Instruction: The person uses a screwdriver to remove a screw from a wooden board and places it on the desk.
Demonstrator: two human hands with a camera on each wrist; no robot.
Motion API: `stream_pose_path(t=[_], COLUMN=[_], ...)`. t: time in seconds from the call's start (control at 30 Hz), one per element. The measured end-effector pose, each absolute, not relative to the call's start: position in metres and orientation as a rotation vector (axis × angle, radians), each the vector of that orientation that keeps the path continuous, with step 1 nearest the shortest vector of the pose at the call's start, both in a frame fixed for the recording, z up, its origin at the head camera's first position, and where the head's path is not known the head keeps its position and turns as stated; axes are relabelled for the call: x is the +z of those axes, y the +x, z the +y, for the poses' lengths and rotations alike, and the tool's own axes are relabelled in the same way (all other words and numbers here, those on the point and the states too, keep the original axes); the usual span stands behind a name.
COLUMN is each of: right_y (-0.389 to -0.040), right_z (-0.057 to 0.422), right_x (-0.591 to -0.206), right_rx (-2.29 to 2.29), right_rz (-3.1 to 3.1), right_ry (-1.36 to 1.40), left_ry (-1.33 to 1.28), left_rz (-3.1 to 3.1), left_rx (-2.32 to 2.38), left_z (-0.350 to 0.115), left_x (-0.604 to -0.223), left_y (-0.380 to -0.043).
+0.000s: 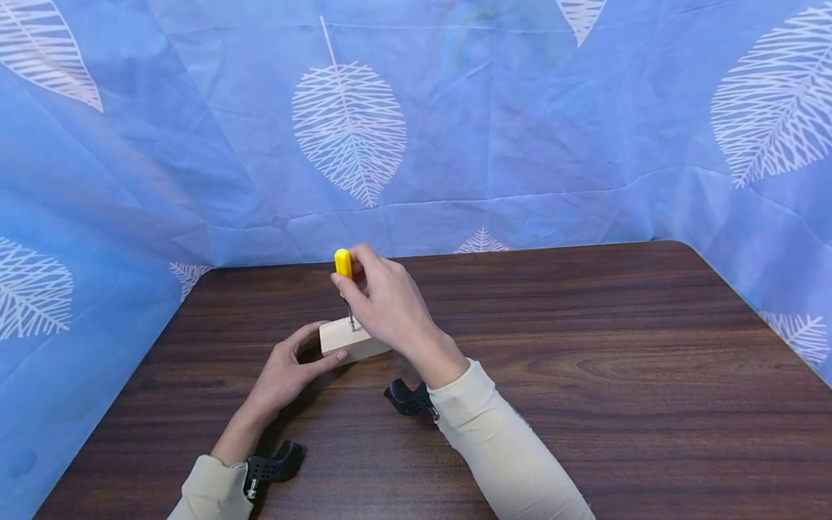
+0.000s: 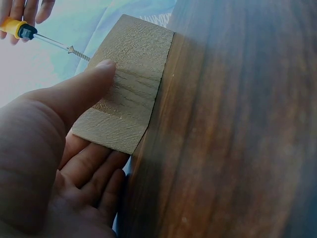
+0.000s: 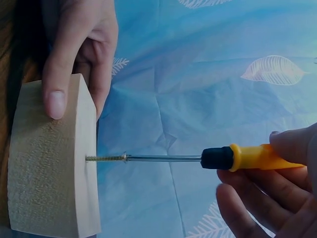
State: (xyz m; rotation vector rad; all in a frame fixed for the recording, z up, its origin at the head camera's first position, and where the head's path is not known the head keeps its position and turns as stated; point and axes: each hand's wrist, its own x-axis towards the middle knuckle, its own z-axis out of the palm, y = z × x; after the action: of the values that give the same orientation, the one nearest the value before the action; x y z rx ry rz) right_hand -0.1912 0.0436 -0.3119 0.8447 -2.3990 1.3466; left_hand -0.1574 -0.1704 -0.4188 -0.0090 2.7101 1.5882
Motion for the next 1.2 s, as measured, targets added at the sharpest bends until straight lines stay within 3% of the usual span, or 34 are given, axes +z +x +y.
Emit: stream_pose_path(t=[1.2], right_y=[-0.1891], right_z=[0.0447], right_x=[-0.3110], right_rx=[1.407], right_rz=[-2.456], right_ry=[0.853], left_ry=[-0.025], left_rz=[2.703], left_rx=[1.594], left_z=[-0.1687], left_x=[-0.4171], left_y=[-0.1559])
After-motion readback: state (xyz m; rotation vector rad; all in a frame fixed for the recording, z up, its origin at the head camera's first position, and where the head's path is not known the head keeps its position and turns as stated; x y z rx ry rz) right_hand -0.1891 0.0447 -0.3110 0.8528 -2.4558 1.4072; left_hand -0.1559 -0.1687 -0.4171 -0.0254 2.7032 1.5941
